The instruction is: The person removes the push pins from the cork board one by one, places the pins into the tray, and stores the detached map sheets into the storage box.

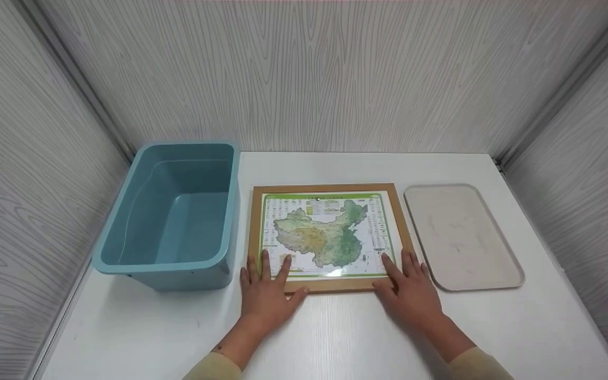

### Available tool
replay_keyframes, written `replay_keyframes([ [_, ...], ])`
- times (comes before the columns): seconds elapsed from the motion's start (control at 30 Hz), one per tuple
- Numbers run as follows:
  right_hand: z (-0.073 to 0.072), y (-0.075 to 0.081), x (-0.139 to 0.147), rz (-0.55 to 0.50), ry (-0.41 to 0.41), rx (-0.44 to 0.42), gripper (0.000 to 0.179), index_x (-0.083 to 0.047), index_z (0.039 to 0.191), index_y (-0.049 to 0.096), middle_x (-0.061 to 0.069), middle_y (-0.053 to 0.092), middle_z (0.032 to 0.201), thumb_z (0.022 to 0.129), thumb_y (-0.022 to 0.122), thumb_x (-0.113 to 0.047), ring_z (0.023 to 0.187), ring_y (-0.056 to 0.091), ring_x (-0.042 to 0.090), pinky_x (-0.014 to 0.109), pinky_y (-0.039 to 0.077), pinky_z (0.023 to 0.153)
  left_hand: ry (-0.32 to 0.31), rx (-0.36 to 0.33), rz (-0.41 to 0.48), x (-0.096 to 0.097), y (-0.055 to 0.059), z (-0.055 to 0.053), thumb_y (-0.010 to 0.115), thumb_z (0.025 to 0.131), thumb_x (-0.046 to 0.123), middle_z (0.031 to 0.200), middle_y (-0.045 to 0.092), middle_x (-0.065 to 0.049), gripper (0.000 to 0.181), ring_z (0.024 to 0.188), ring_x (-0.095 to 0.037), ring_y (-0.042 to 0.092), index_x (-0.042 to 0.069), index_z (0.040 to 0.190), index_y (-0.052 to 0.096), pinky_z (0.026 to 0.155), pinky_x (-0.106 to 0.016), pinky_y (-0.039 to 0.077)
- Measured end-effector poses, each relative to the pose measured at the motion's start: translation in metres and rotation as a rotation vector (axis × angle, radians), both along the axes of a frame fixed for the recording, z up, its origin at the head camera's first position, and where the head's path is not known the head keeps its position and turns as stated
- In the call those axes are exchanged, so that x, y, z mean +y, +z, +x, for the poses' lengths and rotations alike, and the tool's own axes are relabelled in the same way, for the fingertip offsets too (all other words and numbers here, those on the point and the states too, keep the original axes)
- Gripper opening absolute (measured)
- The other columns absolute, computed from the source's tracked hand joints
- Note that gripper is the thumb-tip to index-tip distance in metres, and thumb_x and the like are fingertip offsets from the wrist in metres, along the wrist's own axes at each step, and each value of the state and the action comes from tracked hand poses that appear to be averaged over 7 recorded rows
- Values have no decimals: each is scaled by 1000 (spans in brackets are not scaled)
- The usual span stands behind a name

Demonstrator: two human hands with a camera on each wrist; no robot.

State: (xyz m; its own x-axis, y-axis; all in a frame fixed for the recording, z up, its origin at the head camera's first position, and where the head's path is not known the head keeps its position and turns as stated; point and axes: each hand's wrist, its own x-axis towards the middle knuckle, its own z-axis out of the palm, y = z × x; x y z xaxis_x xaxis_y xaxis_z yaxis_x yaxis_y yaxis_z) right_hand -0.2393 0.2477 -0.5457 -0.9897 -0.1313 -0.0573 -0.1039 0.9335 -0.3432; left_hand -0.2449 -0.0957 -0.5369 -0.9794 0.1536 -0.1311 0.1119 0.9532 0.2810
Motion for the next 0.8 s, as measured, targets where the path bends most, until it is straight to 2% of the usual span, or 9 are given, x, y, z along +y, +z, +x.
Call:
replay_keyframes([
  [0.33, -4, 3, -3, -7, 2, 0, 77, -23, 166, 38, 26, 18, 172, 105, 48, -69, 161, 12, 43, 60, 13, 128, 10, 11, 15, -3, 5, 0, 50, 99, 75, 171, 16, -32, 84, 155, -61, 4, 25, 166, 40, 122, -74, 12],
  [0.63, 2, 6, -3, -19, -13, -4, 75, -22, 166, 39, 27, 18, 172, 105, 53, -64, 161, 12, 44, 62, 13, 127, -5, -3, 22, 0, 4, 3, 50, 98, 77, 171, 15, -32, 86, 154, -62, 7, 26, 166, 39, 121, -75, 14],
  [0.8, 1, 5, -3, -21, -12, -2, 76, -22, 166, 38, 26, 18, 173, 105, 52, -65, 161, 12, 44, 62, 13, 127, -5, 1, 18, 0, 4, 0, 51, 99, 75, 171, 16, -32, 85, 154, -62, 9, 26, 166, 40, 120, -74, 16],
])
